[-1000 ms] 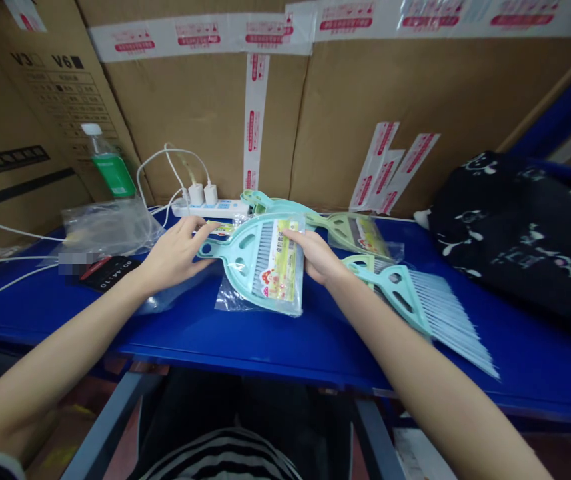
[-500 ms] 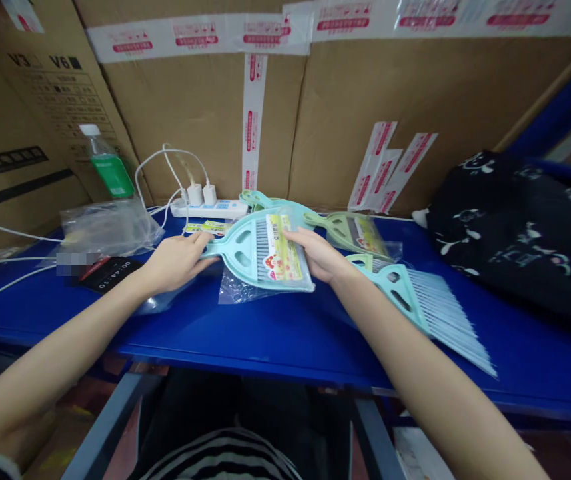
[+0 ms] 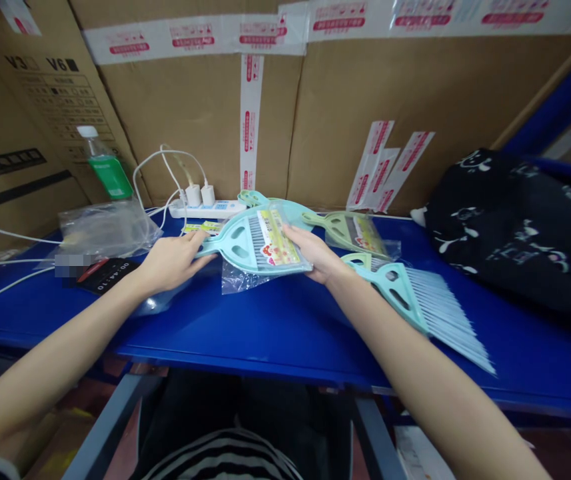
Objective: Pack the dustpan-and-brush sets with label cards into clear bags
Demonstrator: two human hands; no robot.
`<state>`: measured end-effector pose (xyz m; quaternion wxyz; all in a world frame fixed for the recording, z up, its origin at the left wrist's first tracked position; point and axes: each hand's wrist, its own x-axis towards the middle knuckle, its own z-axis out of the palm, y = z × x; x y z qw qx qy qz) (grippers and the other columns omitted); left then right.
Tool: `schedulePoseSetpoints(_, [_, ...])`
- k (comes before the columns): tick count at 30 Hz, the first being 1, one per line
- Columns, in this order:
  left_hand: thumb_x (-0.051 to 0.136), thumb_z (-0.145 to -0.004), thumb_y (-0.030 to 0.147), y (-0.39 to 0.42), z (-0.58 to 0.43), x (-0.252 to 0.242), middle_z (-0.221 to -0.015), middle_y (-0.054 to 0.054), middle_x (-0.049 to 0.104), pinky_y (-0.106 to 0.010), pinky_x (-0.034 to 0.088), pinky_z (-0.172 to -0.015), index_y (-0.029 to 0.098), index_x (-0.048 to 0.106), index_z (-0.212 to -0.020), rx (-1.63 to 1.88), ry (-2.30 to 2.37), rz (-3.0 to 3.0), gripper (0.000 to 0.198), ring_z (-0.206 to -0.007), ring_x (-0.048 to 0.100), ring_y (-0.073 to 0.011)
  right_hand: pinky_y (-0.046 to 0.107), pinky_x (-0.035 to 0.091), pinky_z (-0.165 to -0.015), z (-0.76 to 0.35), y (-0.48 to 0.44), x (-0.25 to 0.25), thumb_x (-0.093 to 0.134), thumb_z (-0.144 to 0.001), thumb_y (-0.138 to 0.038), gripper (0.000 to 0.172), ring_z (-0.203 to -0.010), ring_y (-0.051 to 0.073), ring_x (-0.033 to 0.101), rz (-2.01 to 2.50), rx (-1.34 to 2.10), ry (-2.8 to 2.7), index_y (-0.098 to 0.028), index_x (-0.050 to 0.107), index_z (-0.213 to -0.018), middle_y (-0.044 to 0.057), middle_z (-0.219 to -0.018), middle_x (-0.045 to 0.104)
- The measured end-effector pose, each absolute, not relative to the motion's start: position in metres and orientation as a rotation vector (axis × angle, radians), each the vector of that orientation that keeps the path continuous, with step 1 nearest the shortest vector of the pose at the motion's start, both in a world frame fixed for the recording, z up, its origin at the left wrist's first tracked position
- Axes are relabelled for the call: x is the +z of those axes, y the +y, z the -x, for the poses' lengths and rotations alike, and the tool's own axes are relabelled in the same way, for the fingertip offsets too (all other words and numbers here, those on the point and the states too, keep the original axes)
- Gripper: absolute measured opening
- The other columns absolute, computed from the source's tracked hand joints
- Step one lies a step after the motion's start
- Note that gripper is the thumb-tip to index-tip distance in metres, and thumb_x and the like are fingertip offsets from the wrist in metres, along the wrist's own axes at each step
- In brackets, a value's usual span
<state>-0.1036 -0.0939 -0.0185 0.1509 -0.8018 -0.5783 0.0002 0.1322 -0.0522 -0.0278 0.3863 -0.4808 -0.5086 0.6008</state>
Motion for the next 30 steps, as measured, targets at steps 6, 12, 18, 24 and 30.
schedulePoseSetpoints(6, [0.033, -0.096, 0.044, -0.094, 0.104, -0.018, -0.114, -0.014, 0.064, -0.032, 0.046, -0.067, 0.013, 0.047, -0.117, -0.006, -1.648, 2.314, 0.039, -0.093, 0.065, -0.0265, 0.035, 0.057, -0.085, -0.128, -0.058, -0.02, 0.037, -0.095, -0.024, 0.028, -0.089, 0.019, 0.07, 1.225, 1.531, -1.212, -0.019, 0.06, -0.11, 0.007, -0.093, 0.073])
schedulePoseSetpoints(12, [0.031, -0.097, 0.043, -0.095, 0.102, -0.017, -0.108, -0.014, 0.066, -0.031, 0.047, -0.067, 0.014, 0.047, -0.118, 0.049, -1.685, 2.274, 0.04, -0.09, 0.066, -0.0253, 0.04, 0.055, -0.089, -0.138, -0.05, -0.025, 0.034, -0.096, -0.026, 0.031, -0.095, 0.021, 0.069, 1.162, 1.563, -1.343, -0.02, 0.062, -0.106, 0.007, -0.093, 0.073])
schedulePoseSetpoints(18, [0.03, -0.097, 0.043, -0.096, 0.101, -0.016, -0.107, -0.015, 0.066, -0.033, 0.048, -0.071, 0.013, 0.047, -0.118, 0.047, -1.791, 2.21, 0.041, -0.091, 0.066, -0.0268, 0.033, 0.055, -0.088, -0.15, -0.042, -0.033, 0.041, -0.091, -0.018, 0.024, -0.098, 0.018, 0.067, 0.868, 1.704, -1.268, -0.02, 0.065, -0.093, 0.006, -0.094, 0.073])
schedulePoseSetpoints(24, [0.03, -0.097, 0.042, -0.096, 0.102, -0.017, -0.111, -0.014, 0.067, -0.033, 0.049, -0.071, 0.014, 0.047, -0.118, 0.089, -1.79, 2.227, 0.039, -0.091, 0.066, -0.0255, 0.024, 0.059, -0.057, -0.152, -0.046, -0.03, 0.042, -0.095, -0.028, 0.027, -0.061, 0.014, 0.067, 0.844, 1.848, -1.353, -0.018, 0.065, -0.085, 0.005, -0.069, 0.07])
schedulePoseSetpoints(30, [0.03, -0.097, 0.041, -0.095, 0.104, -0.018, -0.109, -0.014, 0.067, -0.035, 0.049, -0.07, 0.014, 0.048, -0.118, 0.129, -1.802, 2.217, 0.039, -0.091, 0.067, -0.027, 0.016, 0.052, -0.045, -0.147, -0.05, -0.028, 0.044, -0.096, -0.023, 0.026, -0.043, 0.008, 0.058, 0.864, 1.816, -1.367, -0.017, 0.063, -0.078, 0.001, -0.057, 0.065])
